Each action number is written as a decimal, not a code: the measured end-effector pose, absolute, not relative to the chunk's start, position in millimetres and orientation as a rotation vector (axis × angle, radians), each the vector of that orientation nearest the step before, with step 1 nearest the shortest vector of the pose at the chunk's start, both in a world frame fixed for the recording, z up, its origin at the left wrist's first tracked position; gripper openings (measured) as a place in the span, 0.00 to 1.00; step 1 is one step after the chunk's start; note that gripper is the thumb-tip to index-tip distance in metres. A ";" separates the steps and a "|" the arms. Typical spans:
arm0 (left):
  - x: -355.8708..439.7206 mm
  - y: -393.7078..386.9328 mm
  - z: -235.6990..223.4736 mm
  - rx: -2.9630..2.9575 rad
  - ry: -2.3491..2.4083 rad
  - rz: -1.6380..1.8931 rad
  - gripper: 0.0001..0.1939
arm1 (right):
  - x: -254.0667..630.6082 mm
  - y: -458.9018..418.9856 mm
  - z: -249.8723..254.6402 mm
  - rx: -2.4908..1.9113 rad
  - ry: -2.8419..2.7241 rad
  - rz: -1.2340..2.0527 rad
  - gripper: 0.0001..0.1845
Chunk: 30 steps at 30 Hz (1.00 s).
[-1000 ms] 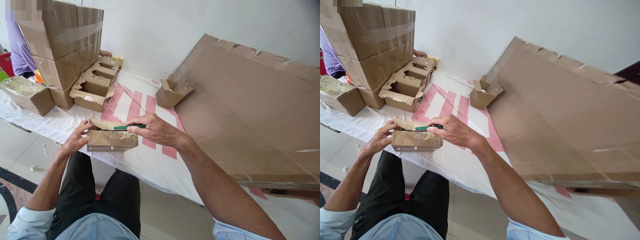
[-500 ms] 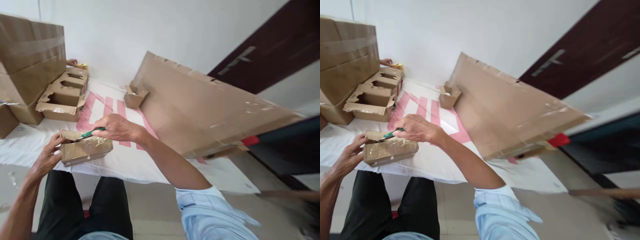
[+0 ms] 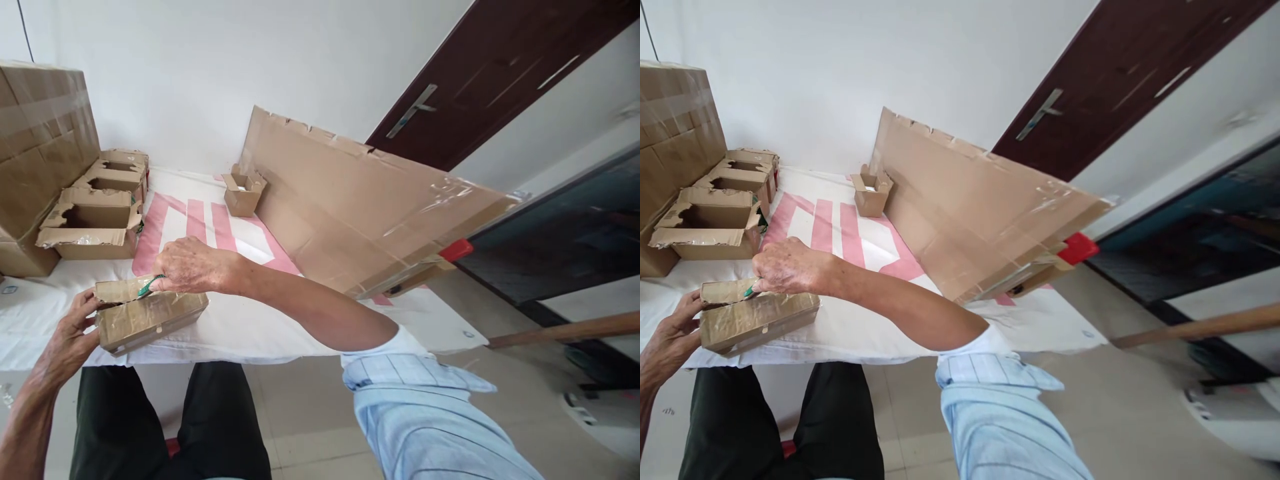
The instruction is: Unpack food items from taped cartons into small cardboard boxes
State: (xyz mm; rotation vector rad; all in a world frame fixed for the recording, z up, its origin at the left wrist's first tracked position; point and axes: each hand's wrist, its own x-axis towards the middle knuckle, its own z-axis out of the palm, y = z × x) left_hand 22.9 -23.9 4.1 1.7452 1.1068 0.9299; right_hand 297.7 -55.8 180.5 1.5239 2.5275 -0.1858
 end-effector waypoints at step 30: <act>12.8 -13.3 14.7 2.104 0.969 0.770 0.28 | 479.8 -113.9 -119.3 2.646 2.617 -0.343 0.16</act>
